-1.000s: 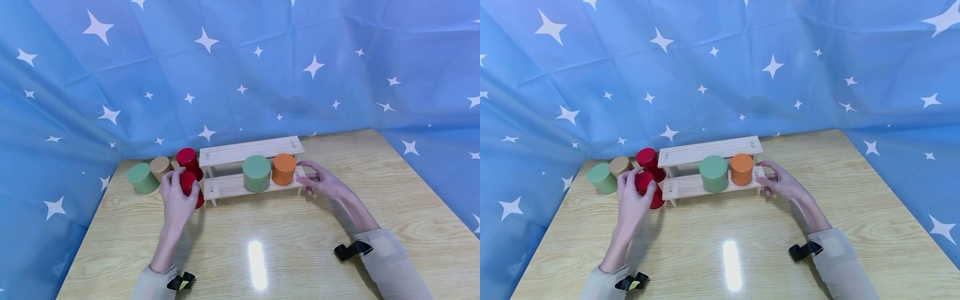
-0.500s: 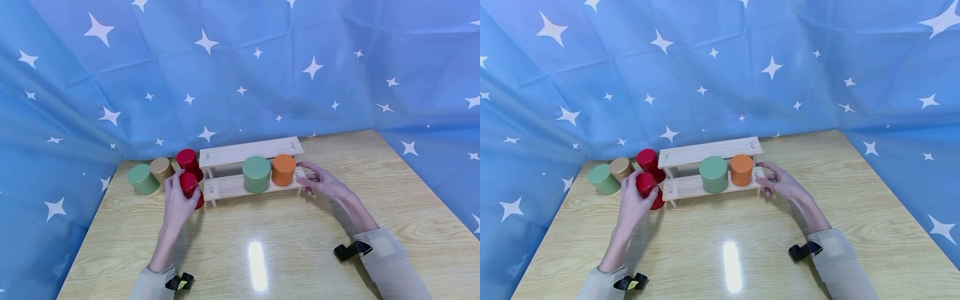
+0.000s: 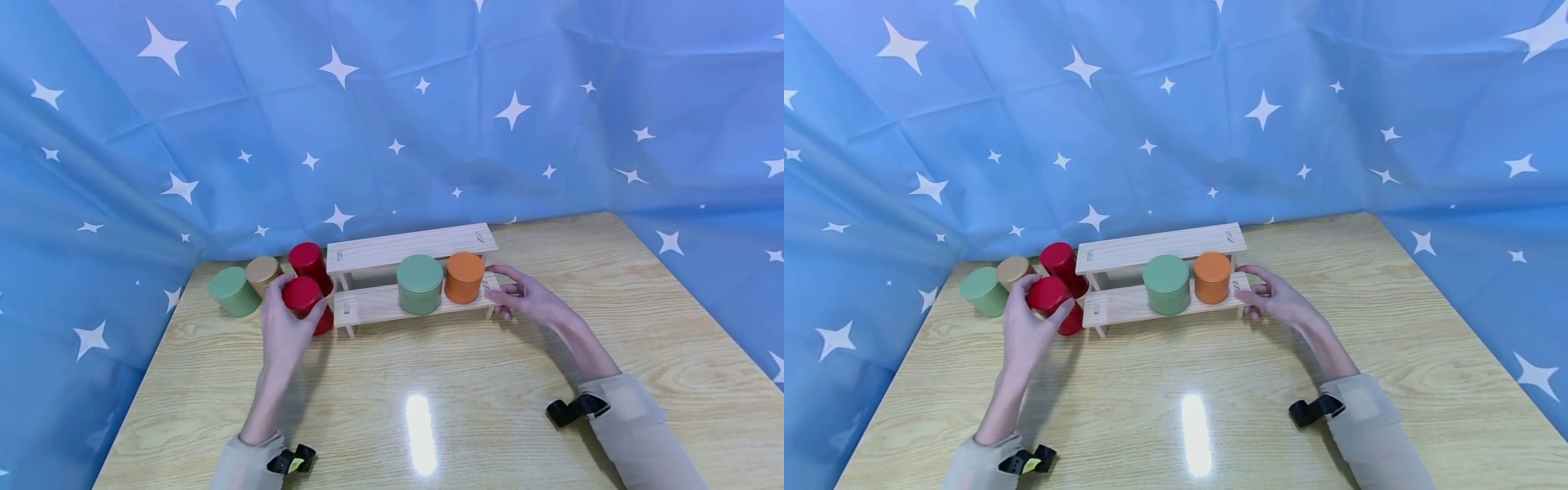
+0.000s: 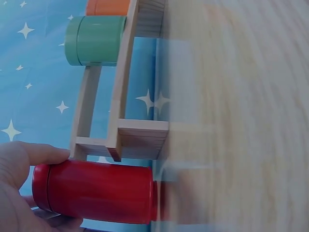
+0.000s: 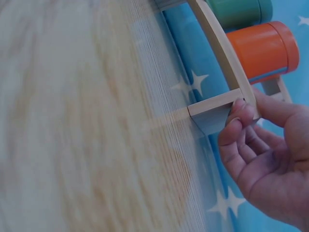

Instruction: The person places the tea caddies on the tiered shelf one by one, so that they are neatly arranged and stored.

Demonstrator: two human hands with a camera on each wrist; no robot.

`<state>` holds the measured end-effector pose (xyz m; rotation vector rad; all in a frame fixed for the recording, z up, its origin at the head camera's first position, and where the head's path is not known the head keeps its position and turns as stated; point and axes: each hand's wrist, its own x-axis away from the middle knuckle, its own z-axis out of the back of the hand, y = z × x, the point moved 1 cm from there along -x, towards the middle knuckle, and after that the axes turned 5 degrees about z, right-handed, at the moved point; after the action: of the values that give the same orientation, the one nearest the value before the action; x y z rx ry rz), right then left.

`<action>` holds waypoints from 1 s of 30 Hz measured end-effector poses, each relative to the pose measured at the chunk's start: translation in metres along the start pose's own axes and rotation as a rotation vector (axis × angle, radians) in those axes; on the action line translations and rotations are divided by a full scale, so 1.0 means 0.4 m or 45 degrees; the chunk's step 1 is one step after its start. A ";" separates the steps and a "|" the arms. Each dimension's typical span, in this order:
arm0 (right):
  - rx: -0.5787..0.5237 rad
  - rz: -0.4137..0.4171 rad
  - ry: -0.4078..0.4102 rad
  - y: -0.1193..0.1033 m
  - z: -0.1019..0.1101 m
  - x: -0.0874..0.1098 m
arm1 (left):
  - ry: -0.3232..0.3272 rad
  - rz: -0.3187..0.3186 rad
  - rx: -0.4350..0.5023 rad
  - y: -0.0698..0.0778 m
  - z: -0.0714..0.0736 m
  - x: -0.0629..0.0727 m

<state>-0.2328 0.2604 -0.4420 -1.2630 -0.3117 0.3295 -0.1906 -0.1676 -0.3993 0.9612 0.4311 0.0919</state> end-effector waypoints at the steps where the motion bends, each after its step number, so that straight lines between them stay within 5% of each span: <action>1: 0.002 0.001 -0.001 -0.001 0.000 0.001 | 0.011 -0.011 0.008 0.003 0.001 0.000; 14: 0.026 -0.013 0.003 -0.005 -0.003 -0.002 | 0.151 -0.206 0.107 0.043 0.021 0.011; 30: 0.013 -0.023 -0.003 -0.007 -0.002 0.000 | 0.012 -0.283 0.136 0.062 -0.023 0.034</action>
<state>-0.2322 0.2589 -0.4395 -1.2490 -0.3233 0.3167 -0.1790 -0.1426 -0.3883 1.0117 0.5532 -0.1292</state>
